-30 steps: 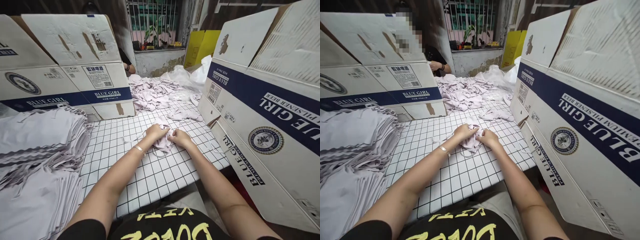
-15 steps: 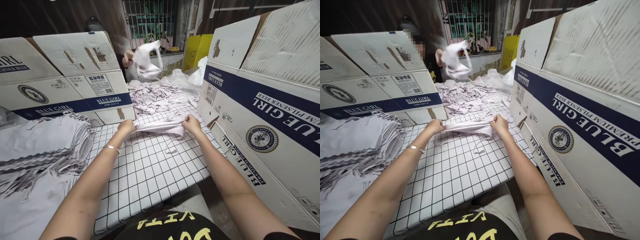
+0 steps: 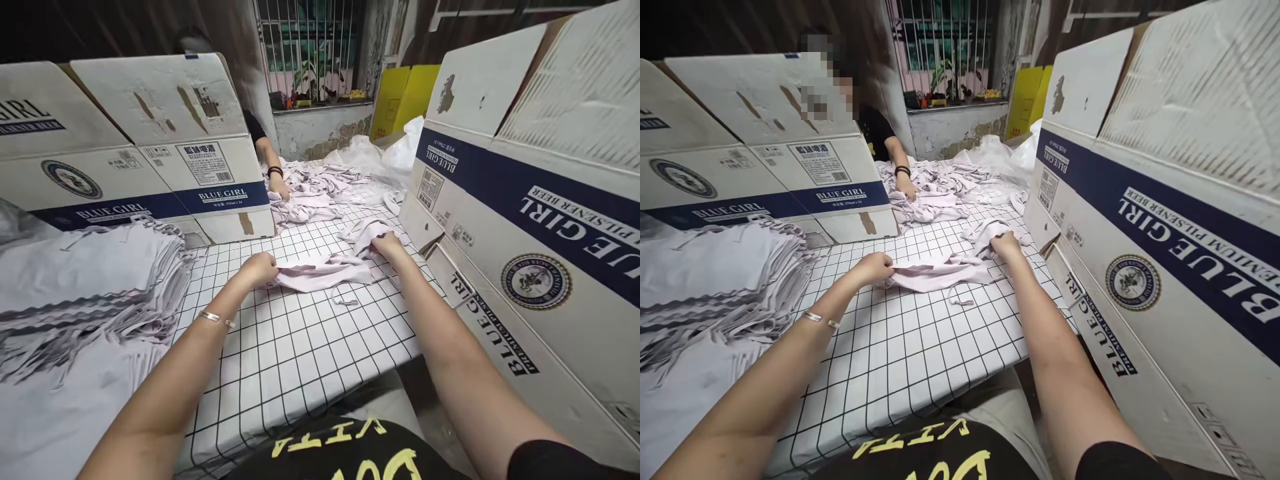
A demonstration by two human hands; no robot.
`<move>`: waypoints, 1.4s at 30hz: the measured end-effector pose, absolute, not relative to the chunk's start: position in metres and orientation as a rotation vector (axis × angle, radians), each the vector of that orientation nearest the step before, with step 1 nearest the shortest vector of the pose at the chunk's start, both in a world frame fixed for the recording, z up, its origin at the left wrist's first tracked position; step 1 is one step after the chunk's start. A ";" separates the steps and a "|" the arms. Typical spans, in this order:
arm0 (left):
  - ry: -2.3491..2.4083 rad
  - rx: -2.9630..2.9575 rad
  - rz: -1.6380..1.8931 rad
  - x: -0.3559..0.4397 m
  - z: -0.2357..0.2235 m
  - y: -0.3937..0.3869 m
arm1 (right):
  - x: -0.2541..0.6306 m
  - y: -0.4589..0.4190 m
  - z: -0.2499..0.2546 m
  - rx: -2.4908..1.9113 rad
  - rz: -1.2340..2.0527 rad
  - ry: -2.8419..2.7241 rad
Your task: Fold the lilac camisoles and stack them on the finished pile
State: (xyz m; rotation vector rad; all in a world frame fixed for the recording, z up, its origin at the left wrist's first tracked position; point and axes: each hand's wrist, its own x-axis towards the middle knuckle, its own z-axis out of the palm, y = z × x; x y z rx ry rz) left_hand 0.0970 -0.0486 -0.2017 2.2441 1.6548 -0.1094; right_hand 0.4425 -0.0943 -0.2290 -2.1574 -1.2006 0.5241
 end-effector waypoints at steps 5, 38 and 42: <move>1.662 2.259 -0.130 0.096 -0.192 -0.057 | 0.430 -0.089 -0.211 -2.393 0.396 -1.281; 2.032 2.535 0.174 0.044 0.020 -0.075 | 0.184 -0.035 -0.127 -1.049 0.697 -1.799; 2.109 2.552 0.199 0.042 0.022 -0.084 | 0.197 -0.030 -0.136 -1.450 0.389 -1.983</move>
